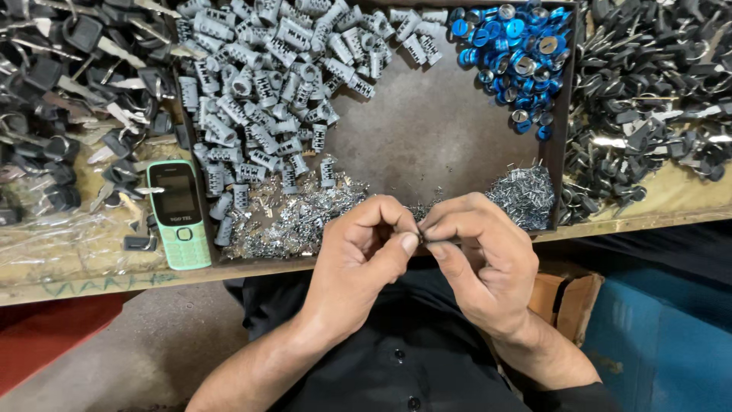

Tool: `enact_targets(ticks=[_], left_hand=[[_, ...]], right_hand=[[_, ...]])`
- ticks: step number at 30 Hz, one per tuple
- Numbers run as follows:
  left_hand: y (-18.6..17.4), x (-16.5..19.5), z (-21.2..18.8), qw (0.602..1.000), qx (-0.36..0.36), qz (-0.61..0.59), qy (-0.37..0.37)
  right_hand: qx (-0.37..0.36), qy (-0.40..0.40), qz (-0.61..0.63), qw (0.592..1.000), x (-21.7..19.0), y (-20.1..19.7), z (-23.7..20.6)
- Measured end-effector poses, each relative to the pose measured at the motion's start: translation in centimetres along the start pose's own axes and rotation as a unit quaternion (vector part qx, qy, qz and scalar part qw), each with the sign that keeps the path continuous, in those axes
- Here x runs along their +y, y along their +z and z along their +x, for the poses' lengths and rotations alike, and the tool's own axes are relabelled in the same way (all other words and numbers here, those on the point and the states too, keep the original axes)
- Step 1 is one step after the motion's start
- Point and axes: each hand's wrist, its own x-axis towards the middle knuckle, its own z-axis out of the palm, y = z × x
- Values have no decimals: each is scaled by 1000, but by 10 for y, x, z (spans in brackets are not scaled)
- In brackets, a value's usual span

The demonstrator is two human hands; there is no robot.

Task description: The person assembles key cylinders by hand, inserting small metal pins into gray plastic housings and then attaching blue caps. The person repeatedly picks components from a tray, aligns them, and secures the caps to complete each unit.

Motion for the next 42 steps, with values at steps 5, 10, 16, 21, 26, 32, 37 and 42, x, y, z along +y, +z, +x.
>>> enact_targets(ticks=[5,10,16,21,26,32,37,42], left_hand=[[0,4,-3,999,-11,20,31],[-3,12,-2,999,-20,-41,-28],[-1,8,-2,998,-5,43,38],[0,2,2,997,-1,58,51],[0,1,2,996,1,83,27],[0,2,4,998,-4,64,19],[1,0,7,998,-10,66,18],[3,-3,9,997,-11,77,13]], right_hand=[[14,-27,-50,998,4,0,3],[18,-113,-145,983,2,-2,9],[4,43,68,997,10,-3,4],[-6,79,140,987,14,-4,3],[-28,57,65,996,8,-7,12],[22,-35,-364,931,11,-49,37],[83,71,-427,898,23,-76,32],[58,2,-516,855,36,-76,30]])
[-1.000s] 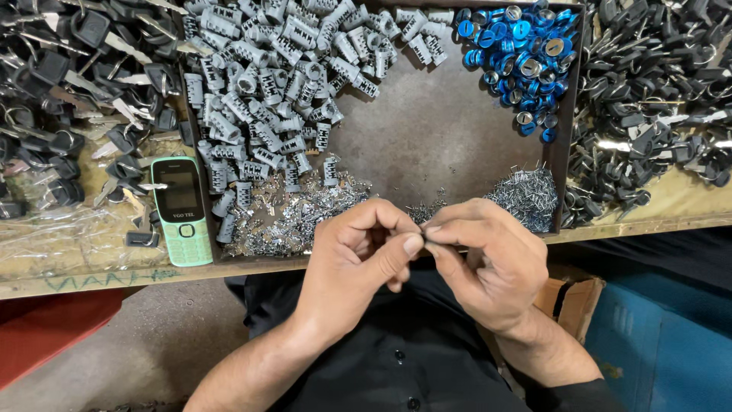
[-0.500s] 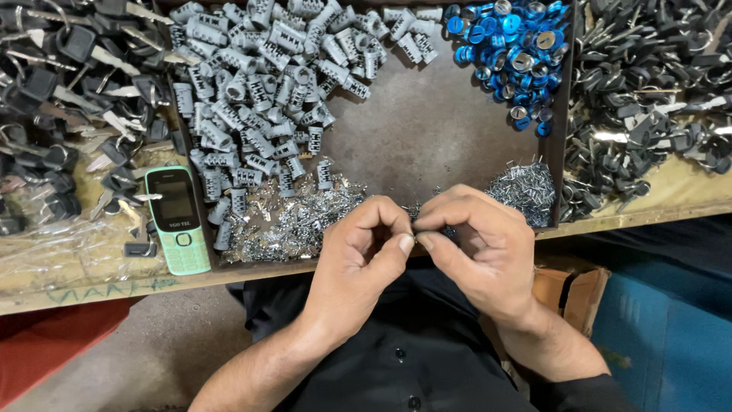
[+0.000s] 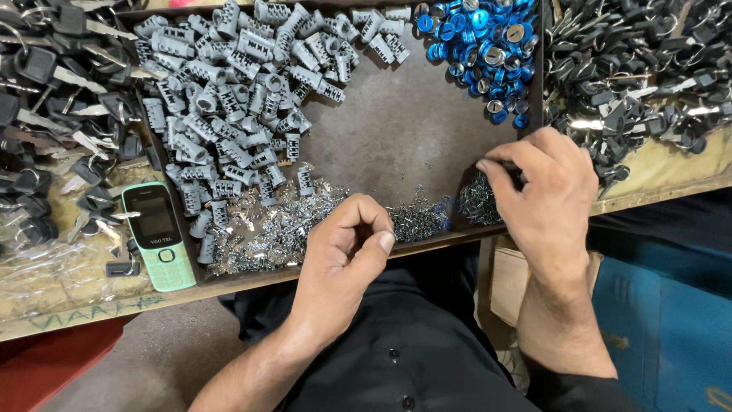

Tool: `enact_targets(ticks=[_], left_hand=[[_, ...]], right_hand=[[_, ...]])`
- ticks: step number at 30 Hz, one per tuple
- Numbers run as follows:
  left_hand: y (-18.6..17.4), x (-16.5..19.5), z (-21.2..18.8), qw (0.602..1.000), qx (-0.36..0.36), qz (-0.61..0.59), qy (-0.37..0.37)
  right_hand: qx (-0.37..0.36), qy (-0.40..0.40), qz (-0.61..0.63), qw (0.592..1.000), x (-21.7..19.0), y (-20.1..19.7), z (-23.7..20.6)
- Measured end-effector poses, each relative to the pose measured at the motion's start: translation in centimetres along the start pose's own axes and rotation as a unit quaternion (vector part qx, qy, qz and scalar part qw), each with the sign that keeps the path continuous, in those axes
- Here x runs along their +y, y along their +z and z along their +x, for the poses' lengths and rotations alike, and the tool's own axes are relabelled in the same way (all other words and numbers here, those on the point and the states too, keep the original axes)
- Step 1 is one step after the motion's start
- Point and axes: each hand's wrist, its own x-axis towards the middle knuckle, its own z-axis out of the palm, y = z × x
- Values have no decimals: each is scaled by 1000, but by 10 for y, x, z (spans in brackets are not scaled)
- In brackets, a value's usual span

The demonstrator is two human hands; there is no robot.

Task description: The person assembles key cylinders by hand, inserting small metal pins into gray plastic housings and then attaching blue caps. The person repeatedly picks components from a tray, aligns them, and secures the caps to complete each unit.

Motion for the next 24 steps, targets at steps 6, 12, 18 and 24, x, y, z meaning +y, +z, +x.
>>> enact_targets(ticks=[6,12,18,24], left_hand=[[-2,0,0,1000,1,5,15],[-4,-1,1,1000,0,-12,13],[-4,1,3,1000,-11,20,13],[-4,2,-1,1000,-5,3,19]], right_hand=[[-22,-1,45,999,3,3,5],[-7,43,3,999,17,-8,2],[-14,-9,-51,999,11,3,0],[-15,-21,68,997,2,-1,1]])
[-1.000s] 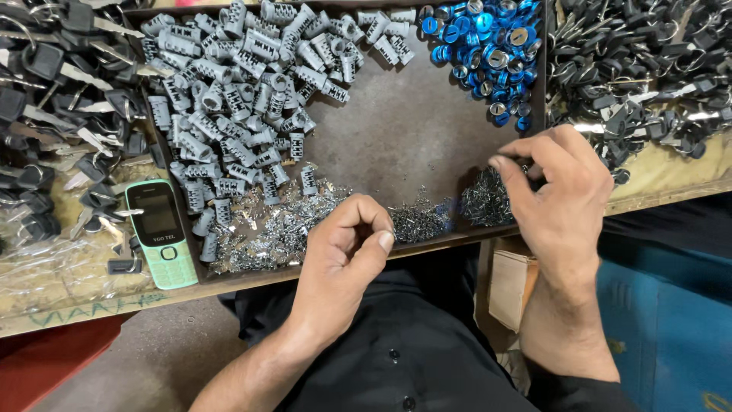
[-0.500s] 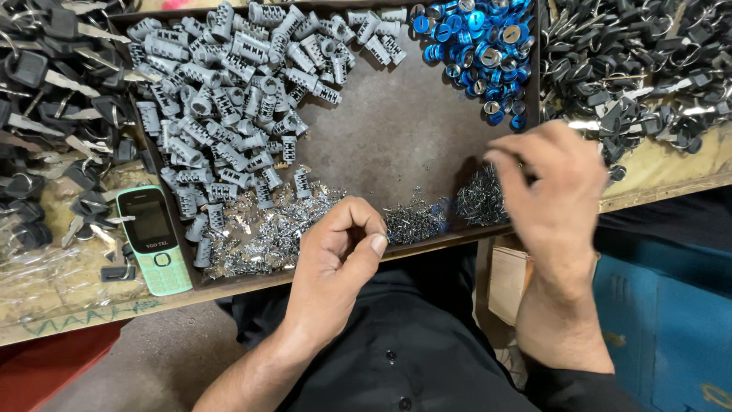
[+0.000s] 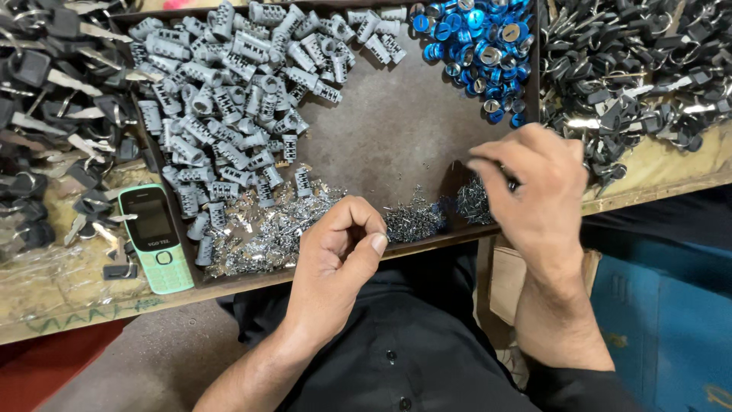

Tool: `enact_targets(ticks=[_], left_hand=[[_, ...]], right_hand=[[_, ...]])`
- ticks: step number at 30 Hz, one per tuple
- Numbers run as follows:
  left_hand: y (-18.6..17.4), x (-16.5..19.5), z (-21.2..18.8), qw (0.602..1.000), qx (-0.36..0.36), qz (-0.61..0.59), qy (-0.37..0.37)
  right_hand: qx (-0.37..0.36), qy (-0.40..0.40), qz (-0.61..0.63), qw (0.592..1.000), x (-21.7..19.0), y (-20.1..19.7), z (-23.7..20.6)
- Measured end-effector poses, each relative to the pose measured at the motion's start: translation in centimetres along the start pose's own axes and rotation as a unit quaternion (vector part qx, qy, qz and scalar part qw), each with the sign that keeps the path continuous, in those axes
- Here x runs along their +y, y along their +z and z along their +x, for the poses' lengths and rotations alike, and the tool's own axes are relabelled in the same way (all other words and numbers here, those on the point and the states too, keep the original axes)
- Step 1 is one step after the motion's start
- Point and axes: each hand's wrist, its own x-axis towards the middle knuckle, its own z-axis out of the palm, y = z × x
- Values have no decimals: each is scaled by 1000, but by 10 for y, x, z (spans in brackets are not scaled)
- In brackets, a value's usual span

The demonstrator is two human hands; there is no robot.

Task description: The person assembles key cylinders by hand, inserting small metal pins into gray plastic housings and then attaching blue caps. The person repeatedly picks components from a tray, aligns them, and secures the caps to complete each unit.

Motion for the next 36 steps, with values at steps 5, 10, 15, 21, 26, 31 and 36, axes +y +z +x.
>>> enact_targets(ticks=[5,10,15,21,26,31,36], left_hand=[[-2,-1,-2,1000,-1,-3,9],[-1,-2,-1,1000,-5,5,7],[-3,0,-3,1000,-1,12,10],[1,3,-6,999,1,30,18],[3,2,-7,1000,8,-3,2],[2,2,-8,1000,6,4,4],[4,0,-6,1000,0,8,11]], right_hand=[[-4,28,3,1000,-3,-3,2],[-9,-32,-25,999,-9,2,2],[-25,-72,-36,996,-15,11,7],[-58,-59,-19,996,-21,8,16],[-38,-1,103,994,-45,11,-3],[2,12,33,999,-30,6,-2],[1,-7,-9,1000,-11,1,-2]])
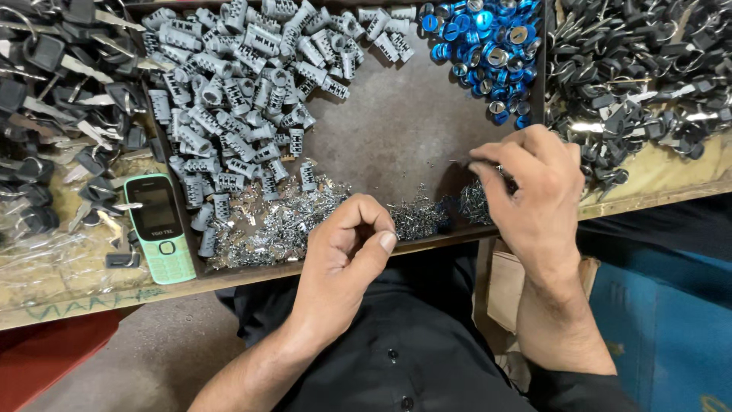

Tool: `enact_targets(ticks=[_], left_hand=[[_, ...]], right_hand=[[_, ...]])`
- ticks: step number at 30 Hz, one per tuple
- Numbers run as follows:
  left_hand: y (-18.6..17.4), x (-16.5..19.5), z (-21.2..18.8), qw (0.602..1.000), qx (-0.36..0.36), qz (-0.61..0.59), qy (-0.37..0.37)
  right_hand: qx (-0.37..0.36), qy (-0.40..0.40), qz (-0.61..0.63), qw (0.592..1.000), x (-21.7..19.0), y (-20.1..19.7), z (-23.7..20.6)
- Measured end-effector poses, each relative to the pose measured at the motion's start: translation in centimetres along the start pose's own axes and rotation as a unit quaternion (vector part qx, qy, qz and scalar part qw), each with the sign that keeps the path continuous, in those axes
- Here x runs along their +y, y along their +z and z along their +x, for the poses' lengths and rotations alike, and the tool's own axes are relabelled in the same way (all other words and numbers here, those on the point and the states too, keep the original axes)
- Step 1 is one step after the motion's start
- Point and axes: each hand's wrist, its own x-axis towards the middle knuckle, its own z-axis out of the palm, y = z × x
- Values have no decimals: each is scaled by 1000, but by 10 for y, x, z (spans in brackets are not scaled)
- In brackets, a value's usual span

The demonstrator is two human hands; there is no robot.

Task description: The person assembles key cylinders by hand, inserting small metal pins into gray plastic housings and then attaching blue caps. The person repeatedly picks components from a tray, aligns them, and secures the caps to complete each unit.

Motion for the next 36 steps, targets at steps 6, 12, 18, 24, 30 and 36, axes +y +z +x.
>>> enact_targets(ticks=[6,12,18,24,30,36], left_hand=[[-2,-3,0,1000,3,-7,0],[-6,-1,1,1000,6,-10,14],[-5,-3,3,1000,5,12,3],[-4,-2,3,1000,4,10,9],[-5,-2,1,1000,8,-11,5],[-5,-3,4,1000,4,-6,-2]], right_hand=[[-17,-23,-31,999,0,6,3],[-43,-27,-47,998,-4,6,3],[-50,-29,-23,998,1,-3,3],[-57,-57,-32,996,3,-7,8],[-71,-53,-64,994,3,-6,11],[-83,-60,-52,993,1,-5,6]])
